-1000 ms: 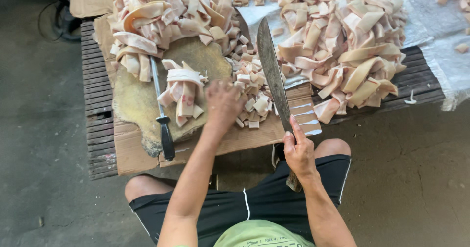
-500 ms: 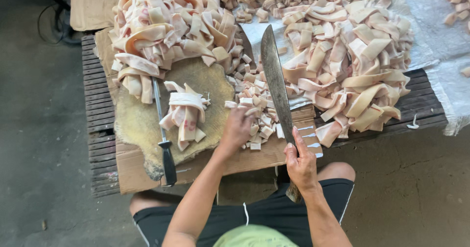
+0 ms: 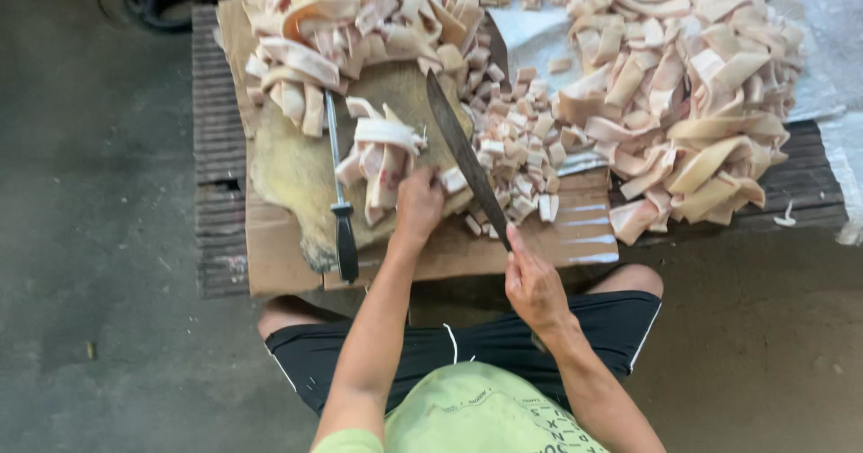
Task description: The person sits cross-legged on the floor and uses a large knife to chop strips of pale meat into small cubes on a wooden cutting board. The chopped pieces are pushed aside and accumulate on a white sheet next to the board.
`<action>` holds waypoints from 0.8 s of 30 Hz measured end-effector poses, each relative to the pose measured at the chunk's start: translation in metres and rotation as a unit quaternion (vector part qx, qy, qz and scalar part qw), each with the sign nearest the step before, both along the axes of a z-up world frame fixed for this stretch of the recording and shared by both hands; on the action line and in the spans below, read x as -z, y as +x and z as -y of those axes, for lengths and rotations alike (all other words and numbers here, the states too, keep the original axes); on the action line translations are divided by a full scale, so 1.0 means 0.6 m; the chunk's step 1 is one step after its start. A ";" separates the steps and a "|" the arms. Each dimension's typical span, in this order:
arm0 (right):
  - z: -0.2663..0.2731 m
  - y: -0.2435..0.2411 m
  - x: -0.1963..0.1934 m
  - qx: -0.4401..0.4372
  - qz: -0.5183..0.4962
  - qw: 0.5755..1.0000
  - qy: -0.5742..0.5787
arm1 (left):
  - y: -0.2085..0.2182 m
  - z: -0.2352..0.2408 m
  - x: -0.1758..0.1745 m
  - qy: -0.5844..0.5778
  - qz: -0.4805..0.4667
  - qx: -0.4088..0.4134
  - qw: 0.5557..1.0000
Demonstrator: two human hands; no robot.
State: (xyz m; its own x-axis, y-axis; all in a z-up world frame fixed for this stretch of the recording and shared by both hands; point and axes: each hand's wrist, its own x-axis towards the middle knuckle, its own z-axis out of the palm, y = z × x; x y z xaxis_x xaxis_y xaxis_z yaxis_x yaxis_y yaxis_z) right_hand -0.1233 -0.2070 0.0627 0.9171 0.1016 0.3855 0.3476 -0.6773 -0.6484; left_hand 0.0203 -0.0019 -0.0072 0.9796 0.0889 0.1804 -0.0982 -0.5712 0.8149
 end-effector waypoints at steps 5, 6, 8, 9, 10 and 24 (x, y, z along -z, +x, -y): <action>0.013 -0.008 -0.021 0.021 -0.045 0.998 -0.036 | -0.012 -0.009 -0.019 -0.093 -0.071 -0.027 0.993; 0.022 -0.014 -0.028 0.024 -0.055 0.997 -0.040 | -0.019 -0.011 -0.021 -0.091 -0.078 -0.026 0.992; 0.036 -0.027 -0.043 0.049 -0.030 0.998 0.011 | -0.018 -0.015 -0.031 -0.086 -0.088 -0.021 0.992; 0.038 -0.033 -0.048 0.062 -0.017 0.997 0.040 | -0.017 -0.018 -0.034 -0.082 -0.094 -0.009 0.992; 0.035 -0.037 -0.048 0.061 -0.020 0.997 0.051 | -0.015 -0.020 -0.037 -0.078 -0.101 0.002 0.992; 0.004 -0.035 -0.033 0.096 -0.202 0.973 0.056 | 0.006 -0.088 -0.083 0.174 0.024 0.066 0.982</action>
State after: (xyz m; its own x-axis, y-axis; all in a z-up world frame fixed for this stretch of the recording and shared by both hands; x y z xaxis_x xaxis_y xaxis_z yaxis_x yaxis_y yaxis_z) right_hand -0.1444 -0.2093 0.0827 0.9940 -0.1088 -0.0124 -0.0778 -0.6215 -0.7795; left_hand 0.0236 0.0508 0.0425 0.9678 -0.1145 0.2241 -0.2248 -0.7940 0.5649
